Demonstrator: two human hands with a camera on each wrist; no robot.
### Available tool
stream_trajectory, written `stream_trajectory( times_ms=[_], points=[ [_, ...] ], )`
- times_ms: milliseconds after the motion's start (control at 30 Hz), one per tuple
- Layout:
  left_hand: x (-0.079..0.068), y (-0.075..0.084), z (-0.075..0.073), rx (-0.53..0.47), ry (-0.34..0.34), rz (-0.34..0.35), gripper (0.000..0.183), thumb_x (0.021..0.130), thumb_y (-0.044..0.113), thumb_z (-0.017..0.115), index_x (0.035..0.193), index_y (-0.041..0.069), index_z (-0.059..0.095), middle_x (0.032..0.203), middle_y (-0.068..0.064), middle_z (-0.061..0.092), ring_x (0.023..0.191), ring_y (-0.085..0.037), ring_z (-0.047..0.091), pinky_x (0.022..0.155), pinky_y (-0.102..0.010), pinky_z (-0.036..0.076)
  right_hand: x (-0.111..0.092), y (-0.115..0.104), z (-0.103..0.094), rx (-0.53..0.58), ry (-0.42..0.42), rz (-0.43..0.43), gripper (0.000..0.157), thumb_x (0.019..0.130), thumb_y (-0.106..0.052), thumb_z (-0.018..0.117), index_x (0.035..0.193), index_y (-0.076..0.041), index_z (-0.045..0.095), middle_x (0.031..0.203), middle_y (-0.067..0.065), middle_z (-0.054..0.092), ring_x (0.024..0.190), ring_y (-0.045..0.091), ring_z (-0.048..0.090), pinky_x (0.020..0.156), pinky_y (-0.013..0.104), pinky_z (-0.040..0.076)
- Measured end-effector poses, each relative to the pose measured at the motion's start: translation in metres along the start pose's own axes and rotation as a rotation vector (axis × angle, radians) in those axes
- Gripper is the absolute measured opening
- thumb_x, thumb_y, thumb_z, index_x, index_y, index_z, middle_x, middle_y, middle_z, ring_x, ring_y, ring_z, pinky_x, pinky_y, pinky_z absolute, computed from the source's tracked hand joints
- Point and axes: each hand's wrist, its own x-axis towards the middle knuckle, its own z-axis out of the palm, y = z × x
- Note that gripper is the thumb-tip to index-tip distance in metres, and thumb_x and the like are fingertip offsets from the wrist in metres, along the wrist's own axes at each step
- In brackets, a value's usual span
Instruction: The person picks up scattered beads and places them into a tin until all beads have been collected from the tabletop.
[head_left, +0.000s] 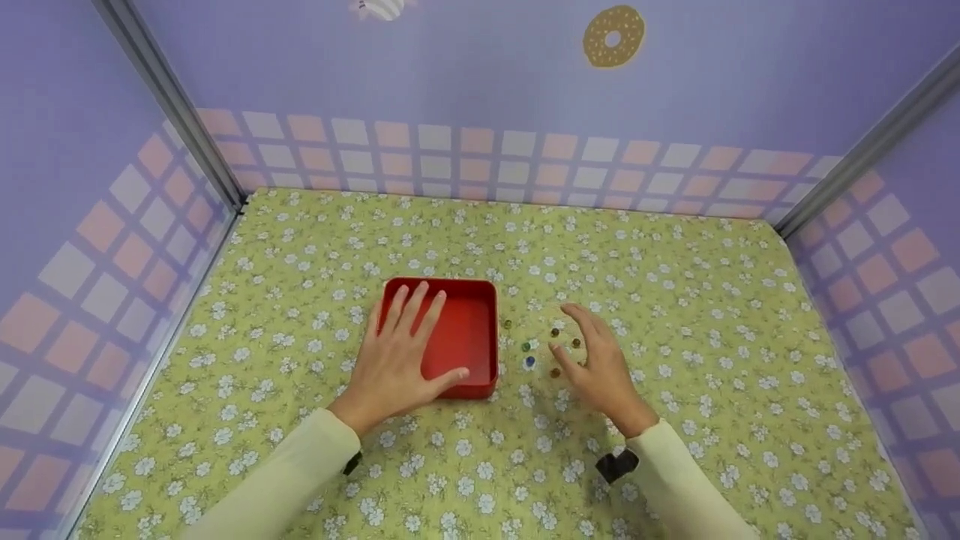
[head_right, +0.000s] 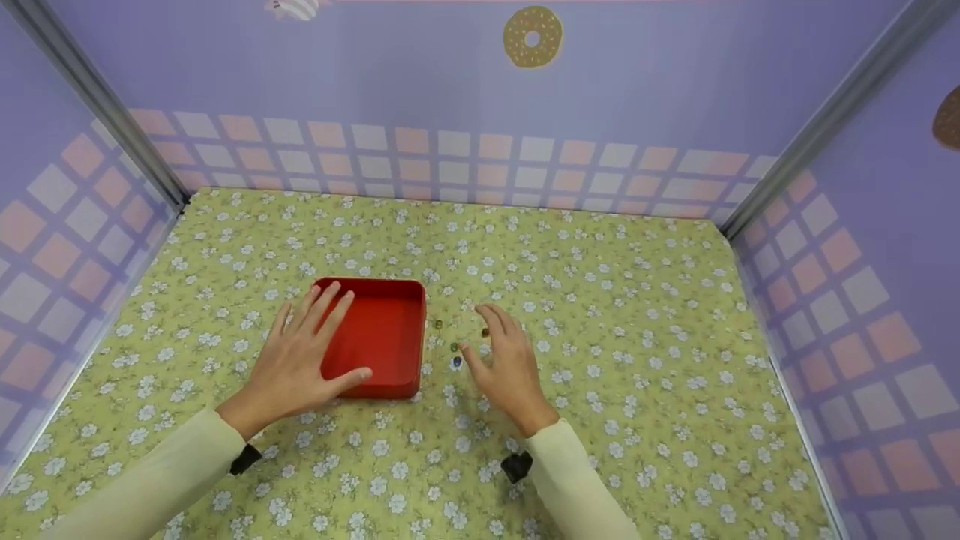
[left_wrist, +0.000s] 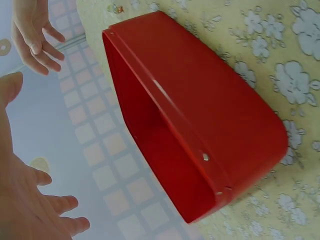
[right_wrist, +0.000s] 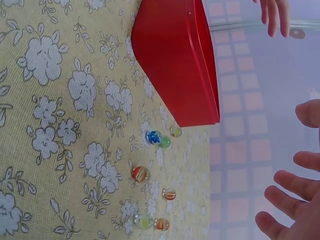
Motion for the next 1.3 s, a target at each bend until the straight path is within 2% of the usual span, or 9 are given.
stream_trajectory(
  times_ms=[67,200,400,633,767,1033,1300],
  points=[
    [-0.001,-0.003,0.000,-0.009,-0.004,-0.014,0.101,0.080,0.075,0.052,0.157,0.024,0.012,0.163,-0.006,0.017,0.150,-0.033,0.017,0.120,-0.059,0.006,0.001,0.004,-0.001,0.009,0.012,0.010,0.054,0.095,-0.029,0.062,0.145,-0.018,0.043,0.146,0.009,0.047,0.136,0.028,0.043,0.107,0.055,0.039],
    [-0.003,-0.009,0.003,-0.024,-0.014,-0.037,0.104,0.079,0.078,0.050,0.157,0.026,0.006,0.164,-0.005,0.014,0.151,-0.032,0.013,0.120,-0.058,0.005,-0.001,0.011,-0.003,0.043,0.009,0.051,0.053,0.095,-0.027,0.062,0.144,-0.019,0.043,0.146,0.006,0.046,0.135,0.026,0.044,0.107,0.054,0.039],
    [-0.007,-0.016,0.007,-0.017,-0.025,-0.064,0.106,0.078,0.081,0.048,0.157,0.022,0.011,0.164,-0.004,0.012,0.151,-0.031,0.011,0.120,-0.059,0.008,-0.004,0.018,-0.004,0.079,0.009,0.084,0.050,0.096,-0.028,0.061,0.143,-0.022,0.044,0.146,0.004,0.046,0.133,0.025,0.046,0.106,0.053,0.040],
    [-0.016,-0.024,0.009,-0.036,-0.044,-0.093,0.107,0.077,0.075,0.058,0.157,0.022,0.011,0.164,-0.004,0.013,0.151,-0.031,0.011,0.118,-0.061,0.012,-0.007,0.024,-0.001,0.116,0.002,0.094,0.049,0.096,-0.023,0.061,0.143,-0.017,0.045,0.145,0.005,0.047,0.132,0.026,0.046,0.107,0.052,0.041],
    [-0.016,-0.029,0.010,-0.042,-0.050,-0.106,0.107,0.077,0.075,0.059,0.157,0.020,0.014,0.164,-0.005,0.014,0.151,-0.032,0.013,0.117,-0.063,0.013,-0.006,0.028,-0.002,0.132,0.013,0.106,0.048,0.096,-0.022,0.061,0.142,-0.017,0.046,0.144,0.005,0.048,0.132,0.026,0.046,0.107,0.051,0.041],
    [-0.016,-0.037,0.011,-0.035,-0.061,-0.130,0.105,0.078,0.076,0.056,0.157,0.018,0.016,0.164,-0.006,0.013,0.150,-0.033,0.015,0.117,-0.063,0.009,-0.002,0.033,-0.004,0.124,0.020,0.121,0.048,0.096,-0.022,0.062,0.141,-0.015,0.047,0.142,0.007,0.050,0.130,0.026,0.047,0.104,0.053,0.042],
    [-0.022,-0.041,0.011,-0.041,-0.135,-0.158,0.108,0.077,0.081,0.049,0.157,0.019,0.012,0.164,-0.008,0.014,0.149,-0.035,0.016,0.115,-0.065,0.014,-0.006,0.038,-0.001,0.118,0.014,0.156,0.049,0.095,-0.023,0.063,0.141,-0.016,0.048,0.141,0.006,0.051,0.128,0.025,0.049,0.102,0.051,0.044]
  ],
)
